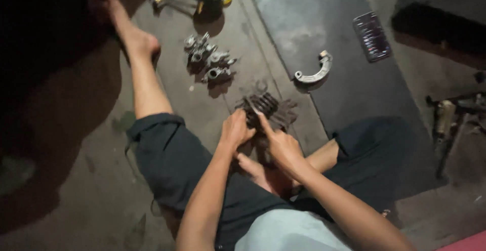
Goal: Cleaning a motorcycle shock absorber spring using a wire brush.
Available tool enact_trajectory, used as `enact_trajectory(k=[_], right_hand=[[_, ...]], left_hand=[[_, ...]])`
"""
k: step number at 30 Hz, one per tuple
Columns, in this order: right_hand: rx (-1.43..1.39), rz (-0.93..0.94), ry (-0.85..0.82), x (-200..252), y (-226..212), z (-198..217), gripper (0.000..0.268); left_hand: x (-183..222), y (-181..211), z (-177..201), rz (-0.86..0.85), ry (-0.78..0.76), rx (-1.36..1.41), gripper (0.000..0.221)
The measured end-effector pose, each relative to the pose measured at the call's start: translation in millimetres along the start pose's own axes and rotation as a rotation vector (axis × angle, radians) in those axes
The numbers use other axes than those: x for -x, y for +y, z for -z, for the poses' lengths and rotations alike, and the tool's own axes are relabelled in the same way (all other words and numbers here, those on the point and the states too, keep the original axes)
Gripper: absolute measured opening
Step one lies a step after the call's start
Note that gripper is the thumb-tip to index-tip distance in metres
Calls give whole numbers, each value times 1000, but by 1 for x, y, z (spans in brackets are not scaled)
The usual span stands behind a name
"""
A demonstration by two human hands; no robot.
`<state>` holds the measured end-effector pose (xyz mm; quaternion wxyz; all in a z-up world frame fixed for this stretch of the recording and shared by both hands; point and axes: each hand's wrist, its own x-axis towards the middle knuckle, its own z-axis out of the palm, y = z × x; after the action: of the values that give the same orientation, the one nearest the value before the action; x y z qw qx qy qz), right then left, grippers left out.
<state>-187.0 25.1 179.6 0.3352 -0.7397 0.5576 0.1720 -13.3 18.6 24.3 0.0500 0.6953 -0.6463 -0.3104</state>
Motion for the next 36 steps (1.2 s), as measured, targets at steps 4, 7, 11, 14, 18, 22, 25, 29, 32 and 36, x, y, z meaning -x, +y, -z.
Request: enact_trajectory(k=[4, 7, 11, 14, 18, 22, 25, 29, 32, 36], right_hand=[[92, -95, -62, 46, 4, 12, 84], [210, -26, 24, 9, 6, -8, 82], [119, 20, 10, -33, -20, 15, 77], [68, -8, 39, -38, -16, 17, 91], [84, -65, -23, 9, -9, 13, 74], [111, -92, -88, 36, 1, 21, 73], [91, -14, -48, 14, -6, 29, 76], [36, 40, -38, -31, -20, 33, 71], [17, 42, -13, -53, -12, 26, 85], [-19, 53, -14, -11, -6, 26, 80]], left_hand=[[-3, -1, 0, -24, 49, 85, 62], [-1, -3, -12, -29, 101, 19, 67], [11, 4, 5, -42, 58, -6, 57], [8, 5, 1, -65, 51, -40, 55], [9, 7, 13, -59, 31, 24, 60], [8, 10, 21, -42, 7, 38, 66], [5, 7, 14, -62, -16, 13, 63], [5, 6, 8, -36, 9, -23, 57], [10, 11, 16, -25, 16, -39, 53], [3, 6, 14, -16, 9, 42, 57]])
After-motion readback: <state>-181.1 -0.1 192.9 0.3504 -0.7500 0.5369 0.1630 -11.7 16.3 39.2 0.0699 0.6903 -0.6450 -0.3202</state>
